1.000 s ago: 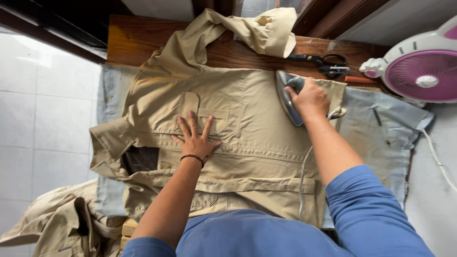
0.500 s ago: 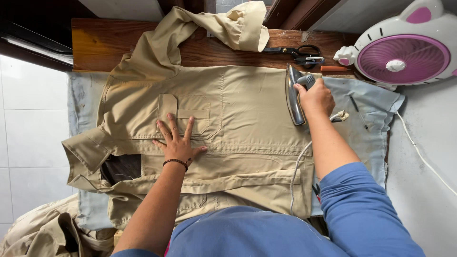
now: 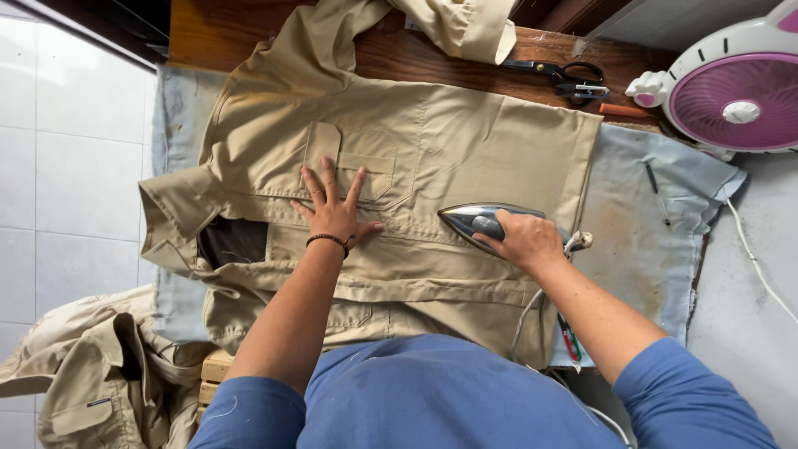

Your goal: The person irons a beige jacket laid on an ironing board. They smooth the fabric with their hands, then use an electric iron to press the body, pockets, and sleeves. The person repeatedly adjusts the jacket and continues ironing different sections.

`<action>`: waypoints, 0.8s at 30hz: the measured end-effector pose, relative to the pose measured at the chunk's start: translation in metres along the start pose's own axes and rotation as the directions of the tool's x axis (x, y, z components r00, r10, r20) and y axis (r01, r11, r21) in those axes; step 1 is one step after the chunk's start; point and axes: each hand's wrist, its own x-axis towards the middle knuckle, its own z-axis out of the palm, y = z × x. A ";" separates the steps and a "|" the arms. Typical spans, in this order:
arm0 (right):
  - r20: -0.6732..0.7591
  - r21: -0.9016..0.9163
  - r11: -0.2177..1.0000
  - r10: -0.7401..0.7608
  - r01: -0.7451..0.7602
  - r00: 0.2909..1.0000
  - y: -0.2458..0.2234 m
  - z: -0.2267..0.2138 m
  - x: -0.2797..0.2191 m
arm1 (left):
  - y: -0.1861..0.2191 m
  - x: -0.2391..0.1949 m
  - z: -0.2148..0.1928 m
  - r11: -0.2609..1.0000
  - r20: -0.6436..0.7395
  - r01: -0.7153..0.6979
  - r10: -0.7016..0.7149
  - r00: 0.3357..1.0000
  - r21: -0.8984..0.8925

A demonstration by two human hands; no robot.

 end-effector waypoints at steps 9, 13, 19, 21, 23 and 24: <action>0.027 0.011 0.995 -0.101 0.101 0.995 -0.098 0.016 0.029 | -0.024 -0.073 0.058 0.985 -0.163 -0.065 0.039 0.986 -0.162; -0.005 -0.013 0.978 -0.207 0.207 0.978 -0.130 0.021 0.040 | -0.037 -0.118 0.097 0.992 -0.252 -0.050 0.019 0.968 -0.120; 0.031 -0.025 0.976 -0.216 0.216 0.976 -0.192 0.021 0.060 | -0.049 -0.137 0.115 0.985 -0.308 -0.101 0.055 0.950 -0.138; 0.040 -0.029 0.974 -0.225 0.226 0.974 -0.214 0.022 0.066 | -0.055 -0.132 0.126 0.977 -0.389 -0.178 0.121 0.913 -0.115; 0.076 -0.001 0.974 -0.226 0.227 0.971 -0.238 0.015 0.070 | -0.070 -0.135 0.126 0.975 -0.425 -0.191 0.128 0.896 -0.109; 0.113 0.025 0.975 -0.222 0.220 0.969 -0.249 0.011 0.072 | -0.077 -0.135 0.125 0.972 -0.459 -0.211 0.142 0.877 -0.101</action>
